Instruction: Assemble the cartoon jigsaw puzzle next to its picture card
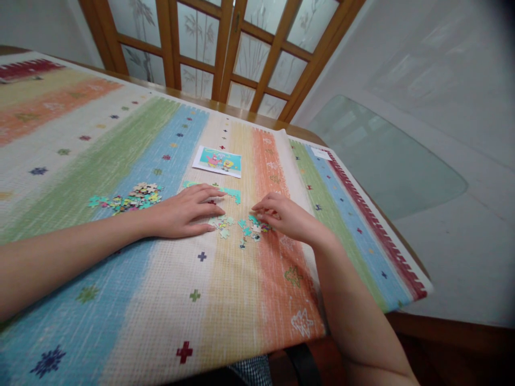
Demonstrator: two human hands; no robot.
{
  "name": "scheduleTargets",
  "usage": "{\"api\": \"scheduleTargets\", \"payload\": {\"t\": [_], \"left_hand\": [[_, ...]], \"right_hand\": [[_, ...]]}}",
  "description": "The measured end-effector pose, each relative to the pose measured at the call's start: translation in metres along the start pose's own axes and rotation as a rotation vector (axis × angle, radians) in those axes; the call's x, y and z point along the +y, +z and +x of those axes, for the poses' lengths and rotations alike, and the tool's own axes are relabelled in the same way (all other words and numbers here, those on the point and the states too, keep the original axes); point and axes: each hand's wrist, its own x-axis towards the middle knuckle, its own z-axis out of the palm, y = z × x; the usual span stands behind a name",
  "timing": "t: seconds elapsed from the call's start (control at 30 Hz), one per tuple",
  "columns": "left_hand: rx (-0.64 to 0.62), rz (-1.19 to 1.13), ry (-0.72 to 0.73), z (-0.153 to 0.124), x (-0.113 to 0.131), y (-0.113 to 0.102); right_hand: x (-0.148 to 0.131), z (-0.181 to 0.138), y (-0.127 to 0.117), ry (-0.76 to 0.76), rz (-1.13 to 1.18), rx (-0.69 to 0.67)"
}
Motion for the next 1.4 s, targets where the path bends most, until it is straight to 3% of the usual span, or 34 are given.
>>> {"api": "scheduleTargets", "payload": {"t": [0.23, 0.53, 0.7, 0.9, 1.4], "left_hand": [[0.010, 0.007, 0.021, 0.000, 0.001, -0.002], [0.048, -0.039, 0.029, -0.003, -0.002, -0.001], [0.040, -0.046, 0.015, -0.003, -0.002, -0.002], [0.042, -0.035, 0.032, -0.002, -0.003, -0.001], [0.054, -0.030, 0.029, -0.001, -0.001, -0.001]], "right_hand": [[-0.004, 0.003, 0.004, 0.062, -0.119, -0.040], [-0.004, 0.005, 0.009, 0.033, -0.087, -0.031], [-0.016, -0.001, 0.003, 0.036, -0.091, -0.011], [-0.029, -0.005, 0.006, -0.015, -0.111, -0.126], [-0.031, -0.004, 0.009, 0.010, -0.090, -0.112]]}}
